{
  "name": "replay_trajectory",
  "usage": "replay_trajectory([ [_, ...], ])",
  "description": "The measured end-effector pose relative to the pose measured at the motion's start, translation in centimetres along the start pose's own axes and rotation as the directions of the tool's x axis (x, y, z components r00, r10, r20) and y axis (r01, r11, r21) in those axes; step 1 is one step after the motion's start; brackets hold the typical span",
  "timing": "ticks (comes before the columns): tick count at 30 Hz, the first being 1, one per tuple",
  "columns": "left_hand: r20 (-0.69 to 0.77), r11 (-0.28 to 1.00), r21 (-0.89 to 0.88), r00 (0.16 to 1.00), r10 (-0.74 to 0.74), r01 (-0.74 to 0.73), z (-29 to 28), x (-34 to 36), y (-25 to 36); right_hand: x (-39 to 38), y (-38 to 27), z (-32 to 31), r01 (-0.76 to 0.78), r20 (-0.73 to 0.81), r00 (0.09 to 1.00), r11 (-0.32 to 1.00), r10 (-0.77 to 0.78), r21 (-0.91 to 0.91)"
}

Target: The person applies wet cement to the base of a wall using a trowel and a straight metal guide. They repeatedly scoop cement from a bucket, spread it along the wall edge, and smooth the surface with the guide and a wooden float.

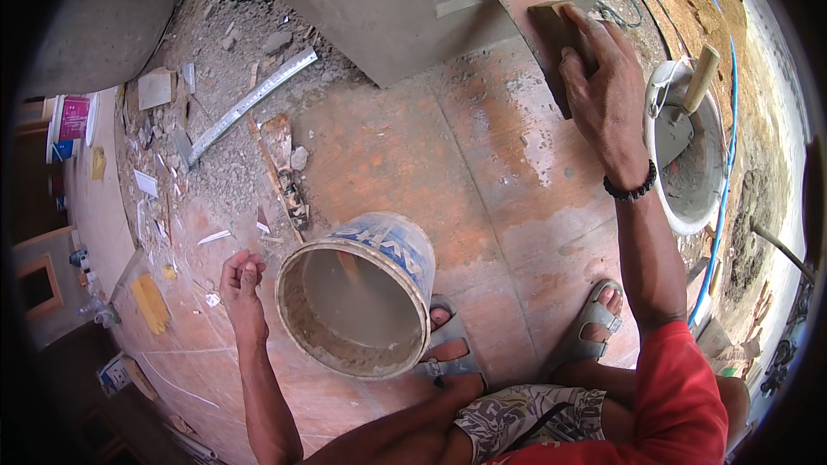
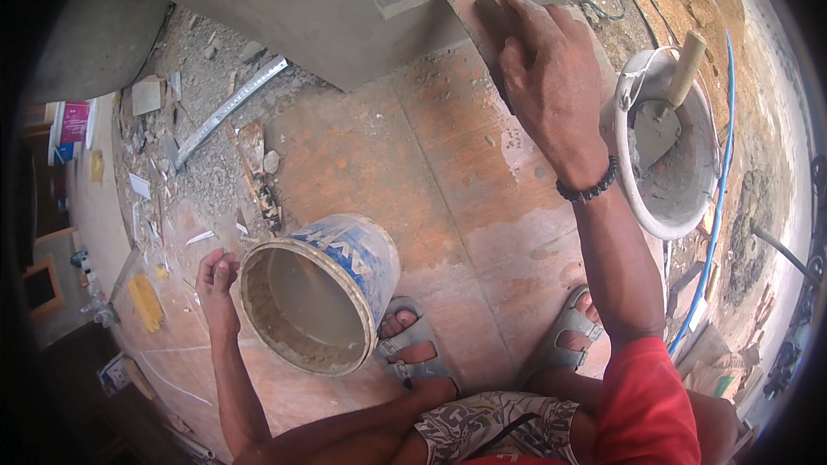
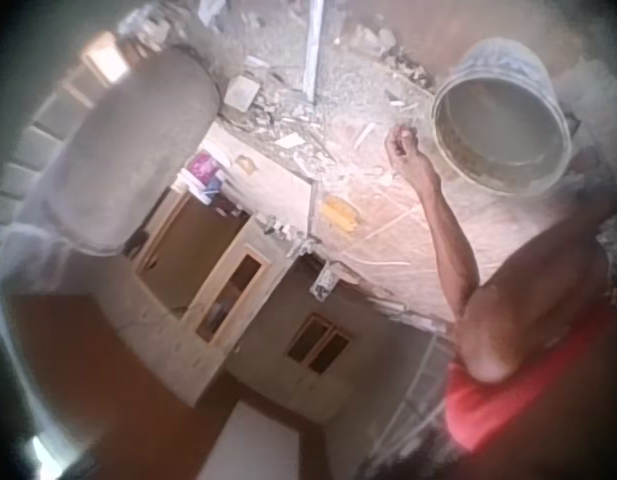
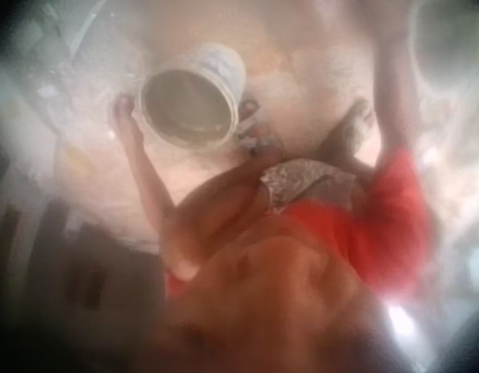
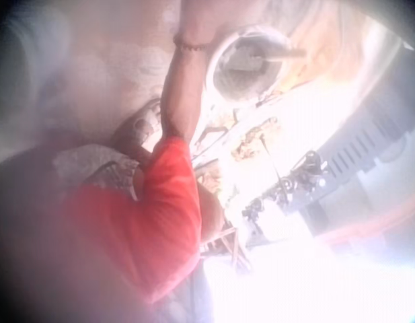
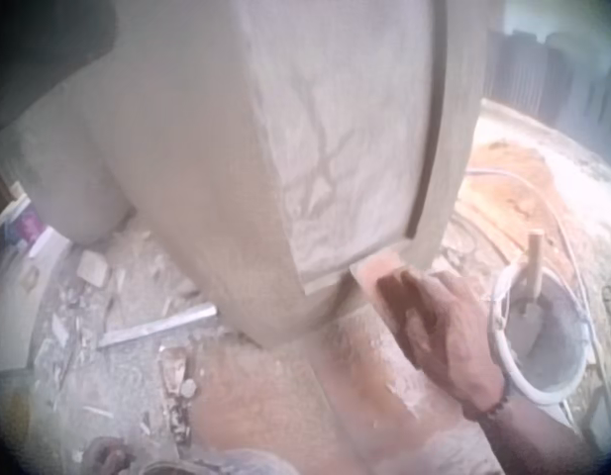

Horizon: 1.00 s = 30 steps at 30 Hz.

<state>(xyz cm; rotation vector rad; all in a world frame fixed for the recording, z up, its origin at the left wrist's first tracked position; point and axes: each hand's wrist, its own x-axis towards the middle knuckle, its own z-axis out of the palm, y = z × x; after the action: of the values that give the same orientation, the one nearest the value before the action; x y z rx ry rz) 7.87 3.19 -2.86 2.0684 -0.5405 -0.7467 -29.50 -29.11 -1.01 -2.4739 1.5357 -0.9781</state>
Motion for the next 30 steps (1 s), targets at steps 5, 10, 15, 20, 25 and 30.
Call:
replay_trajectory([
  [5, -0.01, 1.0, 0.022, 1.0, -0.006, 0.006, -0.3, 0.0, 0.1, -0.4, -1.7, 1.5, -0.011, 0.027, 1.0, 1.0, 0.01, 0.022],
  [10, -0.026, 0.999, 0.05, 1.0, -0.017, 0.019, -0.6, -0.3, 0.0, -0.7, -2.9, 2.7, 0.009, 0.02, 1.0, 0.997, -0.01, 0.072],
  [15, -0.025, 0.999, 0.05, 1.0, -0.01, 0.011, -0.6, -0.2, -0.1, -0.7, -3.4, 3.4, 0.013, 0.001, 1.0, 0.994, -0.014, 0.111],
  [20, -0.013, 0.998, 0.067, 1.0, -0.005, 0.006, -0.7, -0.1, -0.3, -0.9, -3.4, 3.5, 0.024, 0.0, 1.0, 0.994, -0.024, 0.108],
  [25, -0.016, 0.999, 0.052, 1.0, -0.003, 0.003, -0.3, -0.1, -0.1, -0.6, -2.5, 3.6, 0.017, -0.061, 0.998, 0.995, -0.011, 0.1],
  [30, -0.02, 0.999, 0.053, 1.0, -0.001, 0.002, -0.3, -0.4, 0.0, -0.4, -0.5, 3.4, 0.009, -0.056, 0.998, 0.997, -0.005, 0.076],
])
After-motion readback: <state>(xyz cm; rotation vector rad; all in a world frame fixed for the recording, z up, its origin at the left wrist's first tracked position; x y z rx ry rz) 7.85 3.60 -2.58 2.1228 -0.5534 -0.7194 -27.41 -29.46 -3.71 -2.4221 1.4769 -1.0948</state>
